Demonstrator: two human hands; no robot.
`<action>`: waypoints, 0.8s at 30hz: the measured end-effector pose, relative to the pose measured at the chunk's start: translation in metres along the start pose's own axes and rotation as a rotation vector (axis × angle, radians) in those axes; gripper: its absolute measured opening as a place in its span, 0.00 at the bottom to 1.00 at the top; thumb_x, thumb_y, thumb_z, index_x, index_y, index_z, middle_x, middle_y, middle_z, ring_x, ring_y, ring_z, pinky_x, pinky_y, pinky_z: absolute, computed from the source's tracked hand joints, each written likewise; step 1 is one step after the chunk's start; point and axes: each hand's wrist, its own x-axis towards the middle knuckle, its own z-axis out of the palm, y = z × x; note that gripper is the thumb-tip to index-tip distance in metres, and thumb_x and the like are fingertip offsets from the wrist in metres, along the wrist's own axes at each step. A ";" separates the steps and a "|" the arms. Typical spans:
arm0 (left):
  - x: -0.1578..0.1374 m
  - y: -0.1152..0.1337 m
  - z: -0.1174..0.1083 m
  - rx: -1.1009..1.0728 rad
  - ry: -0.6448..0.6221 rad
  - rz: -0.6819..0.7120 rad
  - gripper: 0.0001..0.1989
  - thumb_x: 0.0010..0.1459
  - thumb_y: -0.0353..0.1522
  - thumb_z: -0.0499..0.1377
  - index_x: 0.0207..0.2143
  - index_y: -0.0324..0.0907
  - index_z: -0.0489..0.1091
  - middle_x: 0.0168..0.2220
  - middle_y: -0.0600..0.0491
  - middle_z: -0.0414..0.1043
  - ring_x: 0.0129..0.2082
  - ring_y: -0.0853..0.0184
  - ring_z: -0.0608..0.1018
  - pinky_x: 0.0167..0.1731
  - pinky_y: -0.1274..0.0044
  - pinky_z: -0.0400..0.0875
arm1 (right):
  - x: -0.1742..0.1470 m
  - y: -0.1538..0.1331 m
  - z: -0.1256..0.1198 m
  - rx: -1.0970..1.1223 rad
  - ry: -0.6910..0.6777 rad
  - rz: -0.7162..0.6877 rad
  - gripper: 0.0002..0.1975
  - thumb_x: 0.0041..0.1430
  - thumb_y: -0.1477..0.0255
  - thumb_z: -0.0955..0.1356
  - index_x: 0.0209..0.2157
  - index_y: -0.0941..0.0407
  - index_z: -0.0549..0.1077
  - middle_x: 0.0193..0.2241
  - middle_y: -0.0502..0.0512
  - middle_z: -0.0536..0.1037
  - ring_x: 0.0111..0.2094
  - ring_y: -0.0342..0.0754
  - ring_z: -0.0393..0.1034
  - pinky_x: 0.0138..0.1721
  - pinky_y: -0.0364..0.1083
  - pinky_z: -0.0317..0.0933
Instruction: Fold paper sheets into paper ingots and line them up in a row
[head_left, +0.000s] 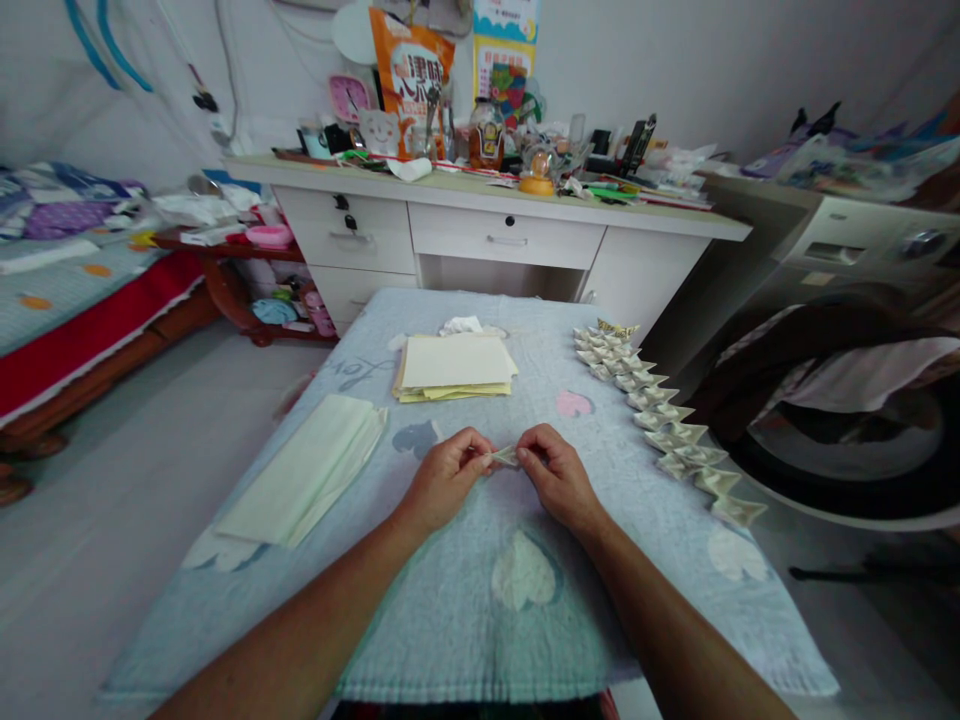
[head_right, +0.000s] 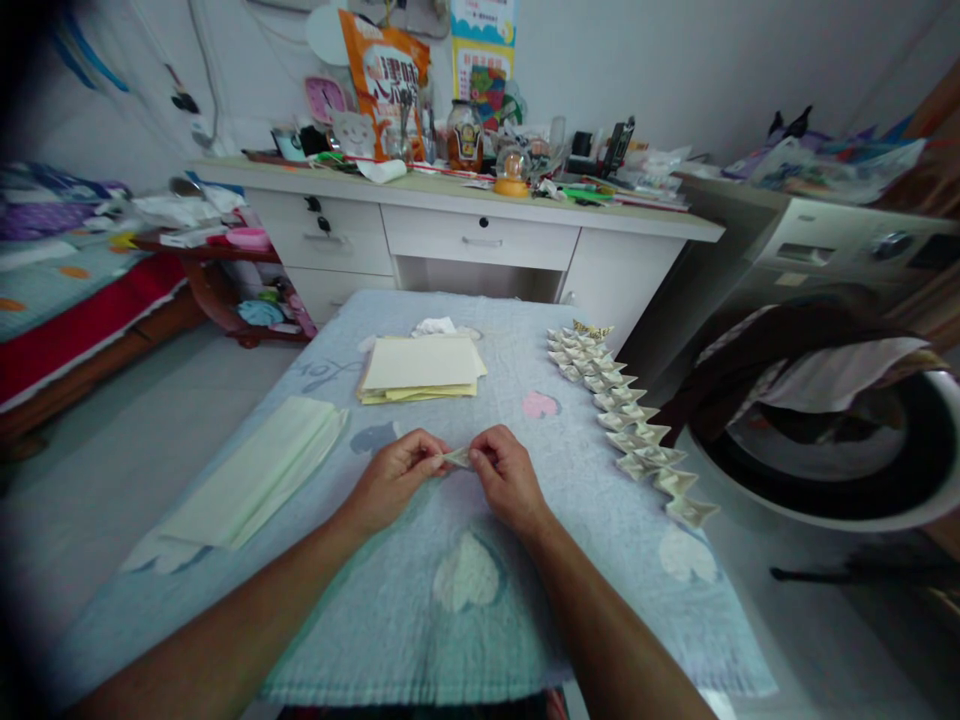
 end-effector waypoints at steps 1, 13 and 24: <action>0.000 0.000 0.000 -0.008 -0.001 -0.004 0.05 0.58 0.33 0.55 0.32 0.40 0.66 0.33 0.54 0.73 0.32 0.70 0.75 0.35 0.77 0.68 | 0.000 0.000 0.000 0.005 0.005 0.008 0.05 0.59 0.73 0.63 0.29 0.55 0.68 0.28 0.51 0.68 0.31 0.45 0.63 0.34 0.44 0.58; 0.000 -0.003 0.004 -0.034 -0.015 -0.027 0.05 0.58 0.34 0.57 0.32 0.40 0.67 0.34 0.53 0.72 0.32 0.69 0.75 0.35 0.77 0.68 | -0.002 0.004 0.003 0.084 0.068 0.035 0.04 0.58 0.73 0.63 0.30 0.56 0.68 0.28 0.51 0.68 0.31 0.45 0.65 0.34 0.43 0.59; -0.001 0.005 0.009 -0.069 0.010 -0.061 0.05 0.55 0.33 0.58 0.30 0.40 0.66 0.33 0.53 0.72 0.31 0.68 0.76 0.35 0.76 0.71 | -0.002 -0.001 0.002 0.057 0.130 -0.036 0.04 0.59 0.74 0.63 0.30 0.55 0.67 0.28 0.51 0.66 0.32 0.45 0.62 0.34 0.44 0.57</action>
